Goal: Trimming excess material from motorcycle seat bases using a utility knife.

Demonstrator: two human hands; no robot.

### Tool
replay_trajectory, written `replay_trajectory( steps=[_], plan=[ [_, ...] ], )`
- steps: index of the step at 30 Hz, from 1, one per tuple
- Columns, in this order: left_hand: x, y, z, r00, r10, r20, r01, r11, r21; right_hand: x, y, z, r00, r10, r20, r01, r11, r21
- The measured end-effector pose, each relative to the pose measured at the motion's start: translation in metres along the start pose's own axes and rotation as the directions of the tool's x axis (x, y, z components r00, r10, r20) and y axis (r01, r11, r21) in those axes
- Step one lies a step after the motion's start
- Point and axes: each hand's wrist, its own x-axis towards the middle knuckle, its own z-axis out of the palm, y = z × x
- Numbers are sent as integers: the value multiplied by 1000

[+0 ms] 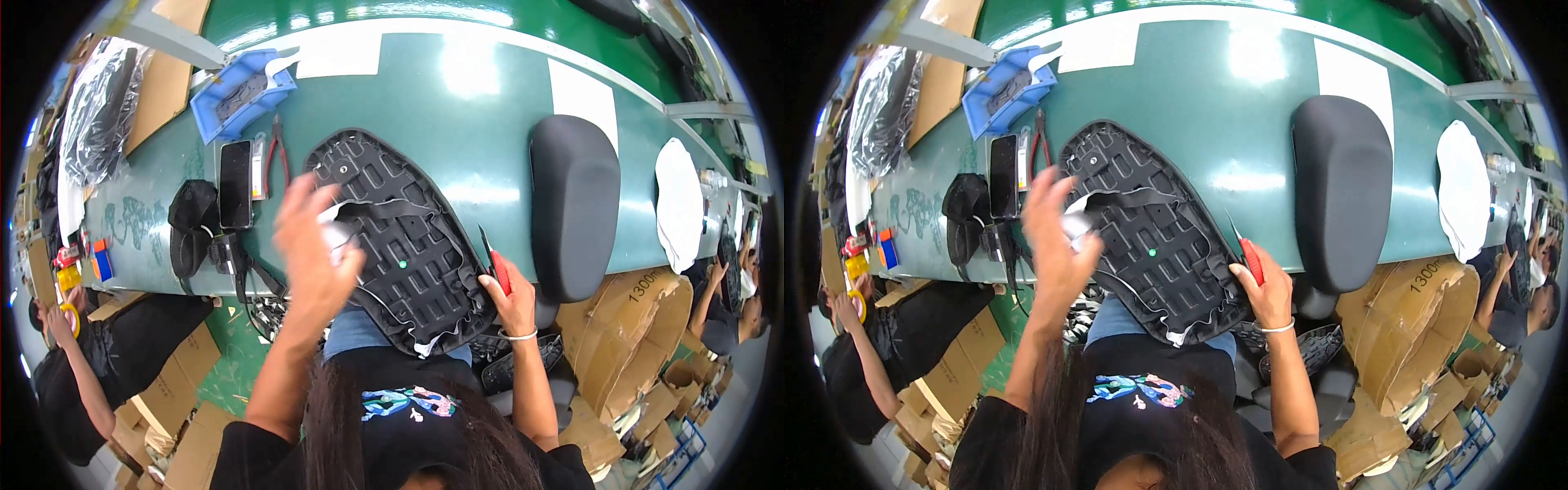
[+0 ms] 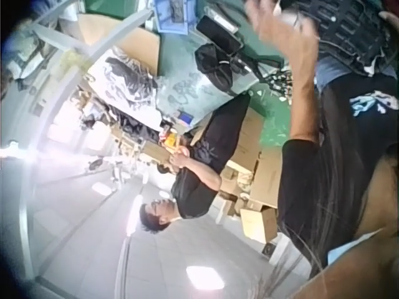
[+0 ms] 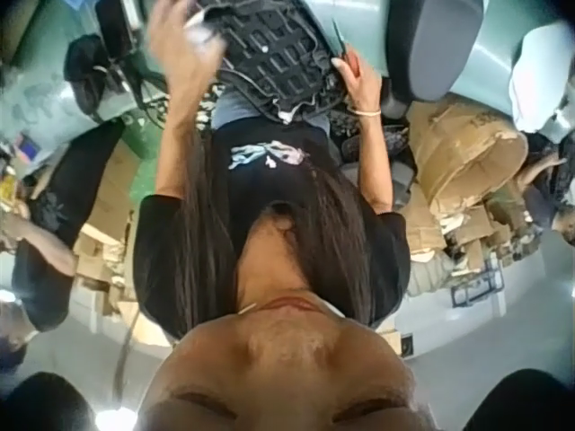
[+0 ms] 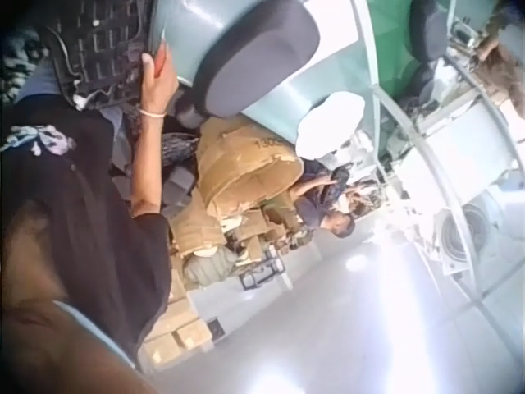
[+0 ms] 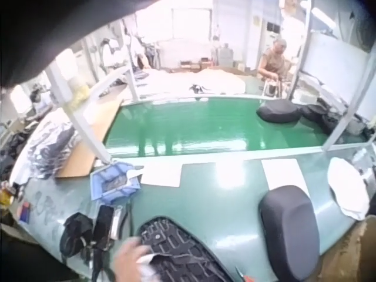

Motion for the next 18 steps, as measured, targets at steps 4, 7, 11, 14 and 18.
replay_trajectory(
  steps=[4,7,11,14,18],
  plan=[
    [18,15,74,975,109,192,-112,994,6,24,-29,-15,995,-95,44,92,994,61],
    [14,2,82,987,95,133,-64,973,-221,35,-43,-28,969,-215,123,231,964,-133],
    [15,4,83,973,135,188,-77,955,-287,68,-56,-29,882,-369,292,433,879,-199],
    [15,6,74,941,107,321,-44,979,-199,91,-75,-26,817,-317,481,494,815,-302],
    [28,2,54,820,4,573,154,962,-226,89,-87,-22,748,-301,592,590,711,-383]
  ],
)
